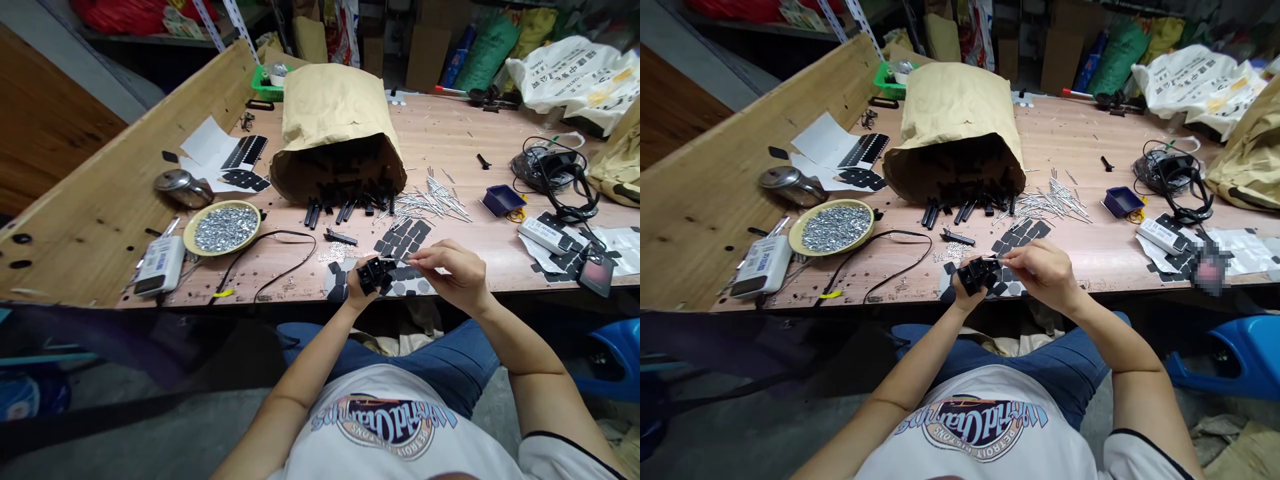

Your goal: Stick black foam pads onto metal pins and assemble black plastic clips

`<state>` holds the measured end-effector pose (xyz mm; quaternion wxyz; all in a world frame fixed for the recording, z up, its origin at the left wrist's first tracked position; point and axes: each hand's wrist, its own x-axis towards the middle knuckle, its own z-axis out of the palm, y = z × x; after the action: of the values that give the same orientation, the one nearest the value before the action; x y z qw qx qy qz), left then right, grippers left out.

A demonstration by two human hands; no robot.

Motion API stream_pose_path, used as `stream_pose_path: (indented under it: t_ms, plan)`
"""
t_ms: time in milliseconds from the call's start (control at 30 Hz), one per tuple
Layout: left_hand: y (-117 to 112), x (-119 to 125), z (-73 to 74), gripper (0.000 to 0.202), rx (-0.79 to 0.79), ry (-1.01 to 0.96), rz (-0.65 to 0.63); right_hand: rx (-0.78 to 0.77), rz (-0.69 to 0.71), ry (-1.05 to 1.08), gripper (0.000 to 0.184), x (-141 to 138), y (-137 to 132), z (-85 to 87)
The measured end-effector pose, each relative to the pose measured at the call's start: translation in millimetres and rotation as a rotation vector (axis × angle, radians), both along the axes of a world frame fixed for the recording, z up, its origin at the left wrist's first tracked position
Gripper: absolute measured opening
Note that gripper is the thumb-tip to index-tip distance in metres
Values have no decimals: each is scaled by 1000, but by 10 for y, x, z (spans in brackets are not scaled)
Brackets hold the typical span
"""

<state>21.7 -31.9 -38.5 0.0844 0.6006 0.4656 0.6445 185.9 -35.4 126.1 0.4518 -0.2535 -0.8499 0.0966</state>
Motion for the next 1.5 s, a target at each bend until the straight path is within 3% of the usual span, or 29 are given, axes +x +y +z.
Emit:
stream_pose_path:
  t_ms: [133,267,433,633,800,1067,1233,1367,1500]
  plan:
    - [-34,16,54,21,65,5,6,128,-8,-73,10,0,-78,31]
    - [-35,42,117,26,155,-26,-6,267,23,-164,12,-55,-108,-44]
    - [-24,21,141,37,245,32,-68,313,-22,-254,15,-74,-126,-112]
    - [-24,28,157,39,288,83,-47,376,-33,-282,17,-79,-143,-97]
    - [-48,48,140,33,243,39,-121,396,-28,-318,23,-116,-72,-243]
    - [-27,71,1,23,153,61,-97,277,16,-253,21,-132,39,-429]
    - [-30,99,13,24,111,10,-57,288,-70,-250,18,-102,92,-482]
    - [-25,93,8,22,19,-54,-55,239,-20,-304,23,-97,127,-476]
    - [-19,85,-15,24,39,-33,-83,270,1,-304,23,-107,164,-455]
